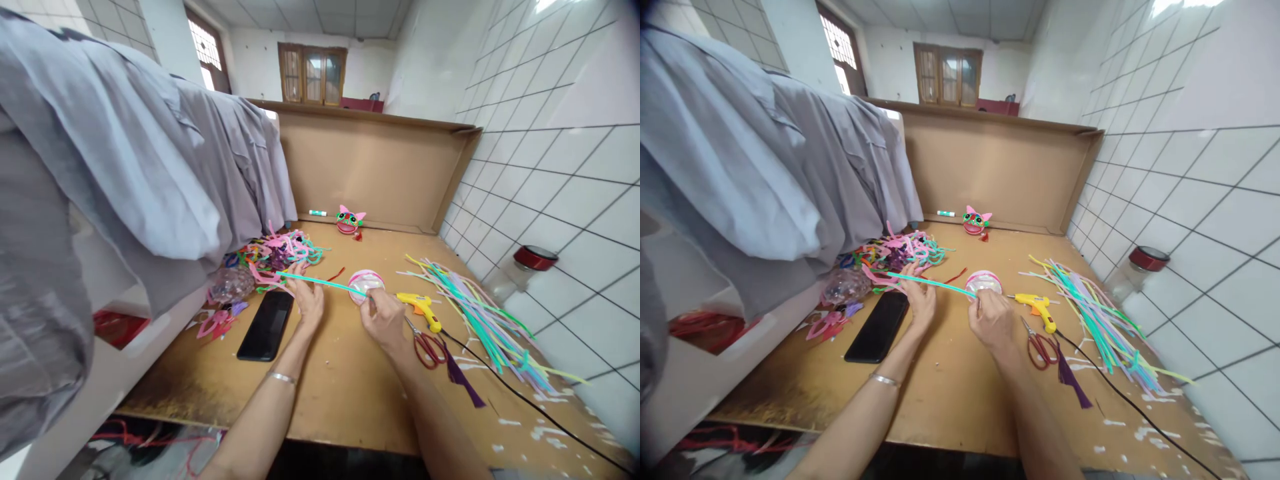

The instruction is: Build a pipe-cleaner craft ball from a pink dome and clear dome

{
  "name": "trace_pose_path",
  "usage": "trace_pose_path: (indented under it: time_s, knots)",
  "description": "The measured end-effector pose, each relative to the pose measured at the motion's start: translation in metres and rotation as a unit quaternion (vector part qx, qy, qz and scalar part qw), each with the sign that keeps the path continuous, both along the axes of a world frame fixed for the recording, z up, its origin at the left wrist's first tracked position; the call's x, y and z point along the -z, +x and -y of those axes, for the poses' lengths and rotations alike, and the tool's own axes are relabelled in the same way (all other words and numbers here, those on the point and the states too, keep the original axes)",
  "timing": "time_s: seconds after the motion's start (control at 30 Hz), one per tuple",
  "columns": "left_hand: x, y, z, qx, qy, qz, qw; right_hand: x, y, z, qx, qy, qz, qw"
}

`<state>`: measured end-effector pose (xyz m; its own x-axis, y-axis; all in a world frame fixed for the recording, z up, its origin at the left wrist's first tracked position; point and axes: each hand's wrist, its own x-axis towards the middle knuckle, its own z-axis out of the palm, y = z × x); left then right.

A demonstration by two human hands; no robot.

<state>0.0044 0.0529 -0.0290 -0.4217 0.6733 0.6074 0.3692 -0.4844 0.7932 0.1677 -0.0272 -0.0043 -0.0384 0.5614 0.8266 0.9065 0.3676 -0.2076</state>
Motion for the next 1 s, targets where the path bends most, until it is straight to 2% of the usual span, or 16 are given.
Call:
trace_pose_path:
  time_s: [0.17, 0.33, 0.47, 0.63, 0.87, 1.0]
  knots:
    - [0.005, -0.003, -0.005, -0.014, -0.026, 0.05, 0.998, 0.014, 0.009, 0.0, 0.027, 0.046, 0.018, 0.998]
    - [0.011, -0.005, -0.01, -0.017, -0.043, 0.104, 0.993, 0.016, 0.022, 0.006, 0.067, 0.053, 0.018, 0.996]
    - [0.005, -0.002, -0.004, -0.029, 0.023, 0.003, 0.999, 0.014, 0.027, 0.006, 0.076, 0.059, 0.014, 0.995]
    - [-0.005, 0.003, 0.008, -0.02, 0.089, -0.124, 0.988, 0.012, 0.026, 0.006, 0.063, 0.077, 0.044, 0.994]
    - [-0.001, -0.002, 0.003, -0.021, 0.066, -0.177, 0.982, 0.012, 0.025, 0.008, 0.035, 0.079, 0.053, 0.995]
    - [0.005, -0.006, -0.005, 0.009, 0.07, -0.173, 0.982, 0.016, 0.03, 0.007, 0.037, 0.07, 0.048, 0.996]
